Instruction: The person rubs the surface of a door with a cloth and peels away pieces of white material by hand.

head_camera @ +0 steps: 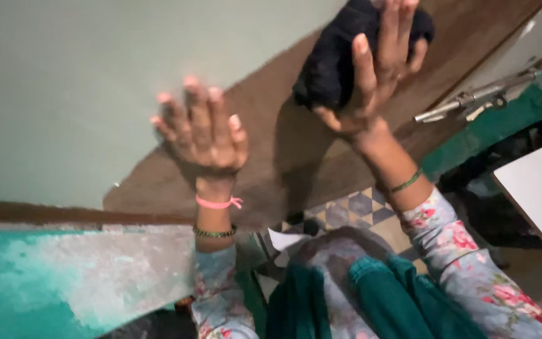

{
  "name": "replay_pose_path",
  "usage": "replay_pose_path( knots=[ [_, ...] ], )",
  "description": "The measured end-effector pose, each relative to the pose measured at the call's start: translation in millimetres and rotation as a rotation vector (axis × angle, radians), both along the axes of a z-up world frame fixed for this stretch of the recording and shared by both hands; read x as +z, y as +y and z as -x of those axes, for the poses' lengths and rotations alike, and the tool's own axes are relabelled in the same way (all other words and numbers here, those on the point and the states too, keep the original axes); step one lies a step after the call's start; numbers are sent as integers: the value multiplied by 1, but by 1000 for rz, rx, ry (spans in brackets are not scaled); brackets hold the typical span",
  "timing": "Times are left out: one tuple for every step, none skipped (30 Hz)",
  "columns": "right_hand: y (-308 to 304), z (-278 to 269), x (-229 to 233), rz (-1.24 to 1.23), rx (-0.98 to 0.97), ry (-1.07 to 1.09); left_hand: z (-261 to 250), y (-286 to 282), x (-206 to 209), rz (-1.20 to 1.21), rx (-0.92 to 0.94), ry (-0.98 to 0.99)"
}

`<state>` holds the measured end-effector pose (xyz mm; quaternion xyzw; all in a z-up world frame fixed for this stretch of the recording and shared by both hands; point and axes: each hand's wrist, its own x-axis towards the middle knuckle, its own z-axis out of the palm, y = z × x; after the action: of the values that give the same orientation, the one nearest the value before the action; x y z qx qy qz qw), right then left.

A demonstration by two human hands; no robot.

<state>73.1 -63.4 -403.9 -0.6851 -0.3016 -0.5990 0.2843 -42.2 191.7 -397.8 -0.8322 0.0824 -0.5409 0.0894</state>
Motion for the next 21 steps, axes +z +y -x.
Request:
replay_pose_path(
  knots=[
    [19, 4, 2, -43, -25, 23, 1, 8, 5, 3, 35, -22],
    [38, 17, -8, -84, -47, 48, 1, 11, 6, -33, 24, -17],
    [51, 26, -23, -125, -69, 73, 1, 10, 4, -68, 12, -12],
    [65, 29, -41, -63, -79, 41, -2, 10, 3, -105, 3, -9],
    [81, 29, -65, -1, -88, 7, -5, 10, 1, -108, -13, -28],
    [93, 35, -95, 77, -56, -44, -6, 12, -2, -117, -30, -36],
    [102, 37, -123, 169, 7, -76, -6, 13, -6, -125, -47, -44],
    [104, 39, -148, 250, -61, -138, -5, 15, -10, -153, -67, -31],
    [104, 40, -168, 330, -128, -199, -4, 18, -14, -180, -87, -18],
    [101, 38, -181, 337, -135, -221, -4, 19, -18, -201, -109, -8],
    [99, 34, -187, 343, -141, -242, -3, 21, -22, -239, -108, -26],
    [95, 32, -187, 351, -147, -259, -1, 23, -26, -276, -108, -40],
    [85, 30, -182, 385, -149, -252, 0, 25, -30, -313, -109, -55],
    [76, 27, -171, 413, -146, -241, 2, 29, -34, -329, -125, -42],
    [66, 20, -154, 370, -109, -250, 5, 33, -37, -345, -142, -29],
    [61, 9, -131, 237, -116, -193, 3, 36, -37, -360, -157, -26],
    [53, -1, -104, 104, -120, -139, 3, 38, -36, -364, -150, -41],
    [39, -8, -76, -23, -125, -86, 4, 37, -36, -361, -146, -53],
    [27, -12, -49, -151, -130, -34, 4, 36, -36, -358, -142, -66],
    [19, -12, -27, -282, -134, 19, 5, 36, -36, -357, -142, -63],
    [23, -6, -17, -355, -130, 55, 6, 36, -36, -356, -143, -60]
  ],
)
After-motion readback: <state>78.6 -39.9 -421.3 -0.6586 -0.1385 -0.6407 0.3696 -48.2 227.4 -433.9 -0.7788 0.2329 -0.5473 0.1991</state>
